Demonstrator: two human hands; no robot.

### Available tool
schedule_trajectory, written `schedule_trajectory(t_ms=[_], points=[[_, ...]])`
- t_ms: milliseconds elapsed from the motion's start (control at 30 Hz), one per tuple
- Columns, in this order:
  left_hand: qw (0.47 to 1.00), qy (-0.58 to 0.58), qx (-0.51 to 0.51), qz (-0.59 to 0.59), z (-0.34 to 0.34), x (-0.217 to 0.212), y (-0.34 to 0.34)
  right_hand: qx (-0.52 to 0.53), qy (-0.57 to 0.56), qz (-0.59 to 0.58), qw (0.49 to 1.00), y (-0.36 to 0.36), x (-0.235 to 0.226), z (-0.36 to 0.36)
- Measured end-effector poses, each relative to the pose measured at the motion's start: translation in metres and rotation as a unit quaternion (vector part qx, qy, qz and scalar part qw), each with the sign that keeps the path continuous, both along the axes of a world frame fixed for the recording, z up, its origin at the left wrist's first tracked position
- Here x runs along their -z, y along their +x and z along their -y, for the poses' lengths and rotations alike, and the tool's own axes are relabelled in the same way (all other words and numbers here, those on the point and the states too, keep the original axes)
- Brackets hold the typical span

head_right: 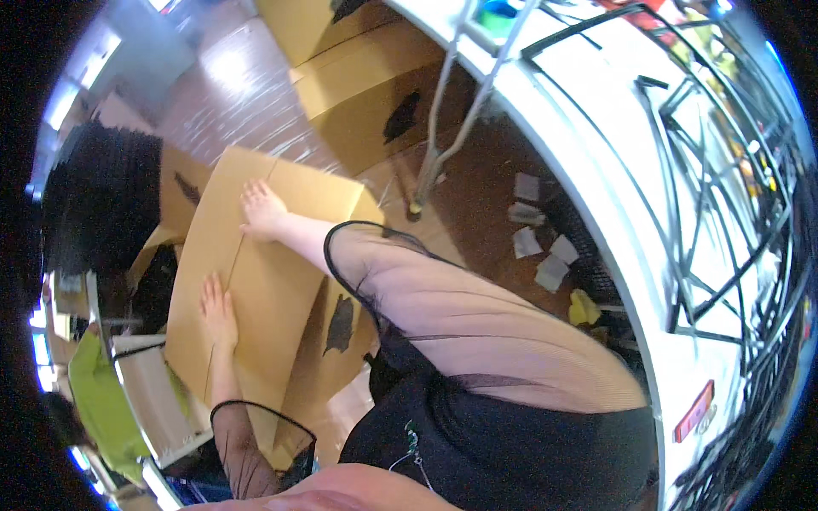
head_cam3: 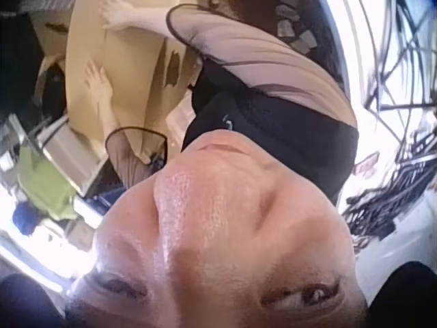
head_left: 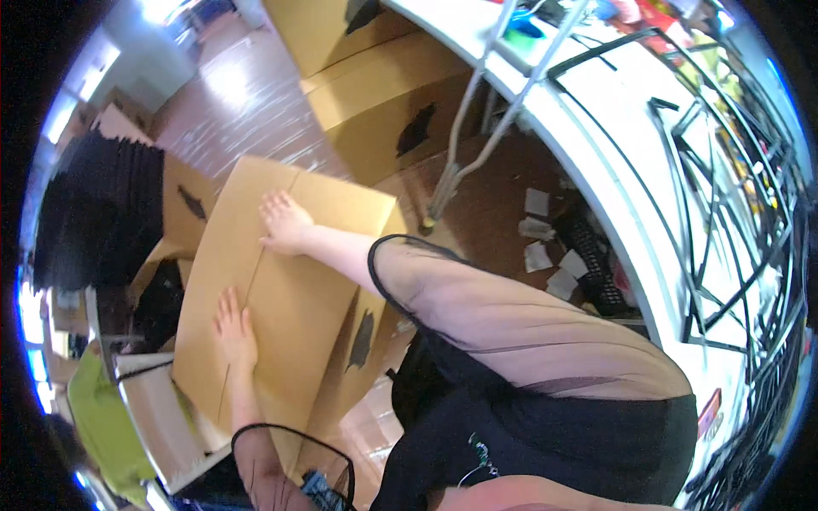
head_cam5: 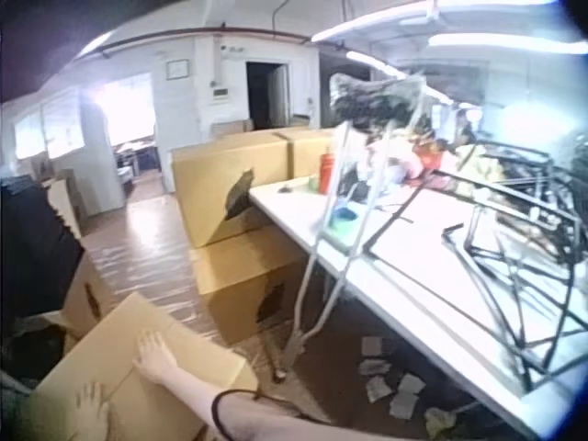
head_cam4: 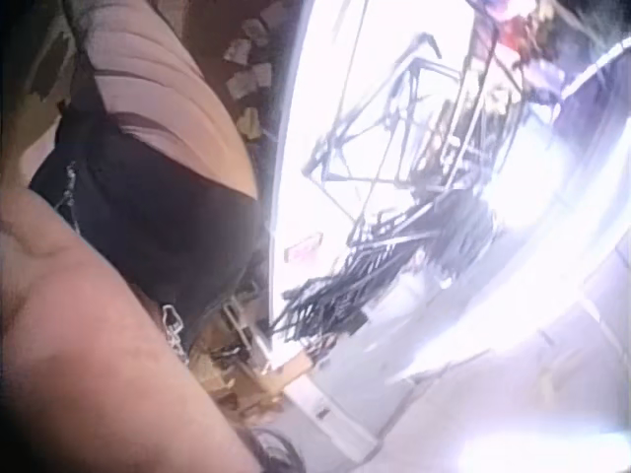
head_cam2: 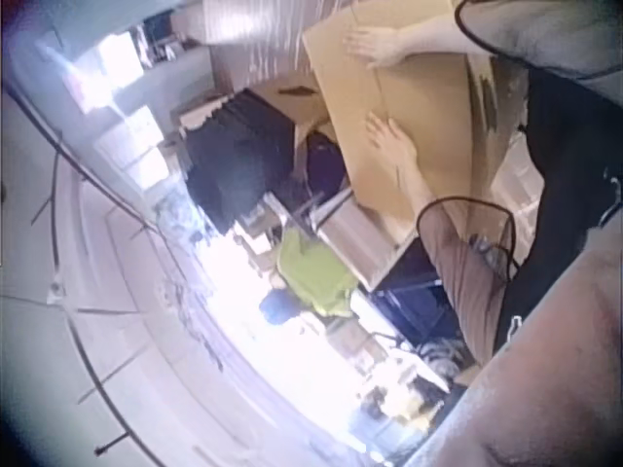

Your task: The person closes and seals a cardboard box filled with black panels using a tape dispenser, sets it aside, and then unfolds and folds the flaps of a flat cardboard box to assemble a new box.

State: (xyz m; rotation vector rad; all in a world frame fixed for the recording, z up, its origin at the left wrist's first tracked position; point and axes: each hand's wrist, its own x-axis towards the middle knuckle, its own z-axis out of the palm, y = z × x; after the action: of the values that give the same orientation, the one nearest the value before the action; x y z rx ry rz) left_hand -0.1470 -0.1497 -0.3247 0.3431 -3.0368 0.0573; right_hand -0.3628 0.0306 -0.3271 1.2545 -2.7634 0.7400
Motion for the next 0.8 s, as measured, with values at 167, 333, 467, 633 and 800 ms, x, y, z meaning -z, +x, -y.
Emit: schedule_trajectory(t_ms=[167,333,467,633,800], points=[[1.000,0.012,0.003,-0.017,-0.001,-0.001,0.012,0.073,-0.318,0.003,0.945,-0.018,-0.023,-0.082],[1.000,0.018,-0.009,-0.022,-0.009,-0.010,0.003,0.359,-0.519,-0.213,0.746,-0.092,-0.101,-0.327],[0.999,0.027,-0.021,-0.002,-0.007,-0.012,-0.001,0.480,-0.497,-0.243,0.681,-0.185,-0.128,-0.507],[1.000,0.011,-0.026,0.003,-0.005,-0.014,-0.002,0.253,-0.251,-0.025,0.934,-0.281,-0.129,-0.536],[1.000,0.018,-0.018,0.007,-0.017,-0.029,0.000,0.472,0.098,0.065,0.874,-0.305,-0.136,-0.477]])
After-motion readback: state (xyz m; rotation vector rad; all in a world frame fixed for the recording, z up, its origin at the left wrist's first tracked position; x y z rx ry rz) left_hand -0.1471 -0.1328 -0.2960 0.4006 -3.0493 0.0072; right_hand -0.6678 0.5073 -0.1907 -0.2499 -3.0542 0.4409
